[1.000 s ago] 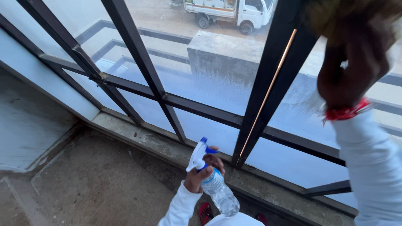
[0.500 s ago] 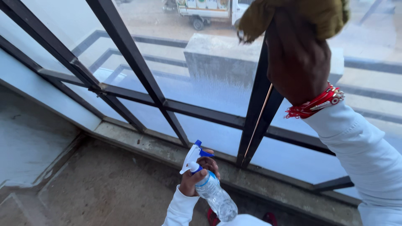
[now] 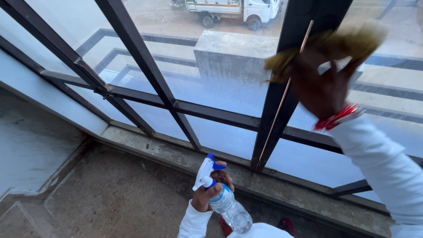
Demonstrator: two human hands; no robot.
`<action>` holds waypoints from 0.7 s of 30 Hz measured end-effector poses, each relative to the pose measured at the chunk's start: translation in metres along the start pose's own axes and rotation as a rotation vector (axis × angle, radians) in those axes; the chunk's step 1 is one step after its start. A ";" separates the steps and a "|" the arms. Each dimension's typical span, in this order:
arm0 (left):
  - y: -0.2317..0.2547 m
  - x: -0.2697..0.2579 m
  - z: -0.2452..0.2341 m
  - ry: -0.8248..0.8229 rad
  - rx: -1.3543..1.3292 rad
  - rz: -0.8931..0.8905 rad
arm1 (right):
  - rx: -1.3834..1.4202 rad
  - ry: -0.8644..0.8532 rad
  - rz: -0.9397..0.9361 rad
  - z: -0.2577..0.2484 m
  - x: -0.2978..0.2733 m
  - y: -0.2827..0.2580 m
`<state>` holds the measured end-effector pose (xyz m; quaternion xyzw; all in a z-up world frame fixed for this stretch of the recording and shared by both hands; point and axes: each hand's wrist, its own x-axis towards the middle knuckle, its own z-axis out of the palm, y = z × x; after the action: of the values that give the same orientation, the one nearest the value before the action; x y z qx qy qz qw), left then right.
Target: The person cleans large glass windows using a spray bottle and a cloth, wiping different sections of the glass panes.
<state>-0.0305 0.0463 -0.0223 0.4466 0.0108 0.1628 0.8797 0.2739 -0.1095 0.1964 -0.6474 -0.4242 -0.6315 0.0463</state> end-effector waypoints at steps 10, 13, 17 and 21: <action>-0.001 0.010 0.023 -0.033 -0.016 -0.063 | 0.622 -0.157 0.330 0.039 -0.092 -0.009; 0.001 0.012 0.024 -0.052 -0.011 -0.075 | 0.566 -0.264 0.006 0.024 -0.143 -0.047; 0.005 0.009 0.031 -0.034 -0.020 -0.083 | 0.722 -0.387 0.019 0.014 -0.150 -0.051; 0.004 0.019 0.036 -0.094 0.010 -0.110 | 1.000 -0.002 0.140 0.011 -0.072 -0.014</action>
<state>-0.0077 0.0256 0.0048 0.4571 -0.0052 0.0928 0.8845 0.2853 -0.1291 0.1254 -0.5735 -0.6302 -0.3460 0.3927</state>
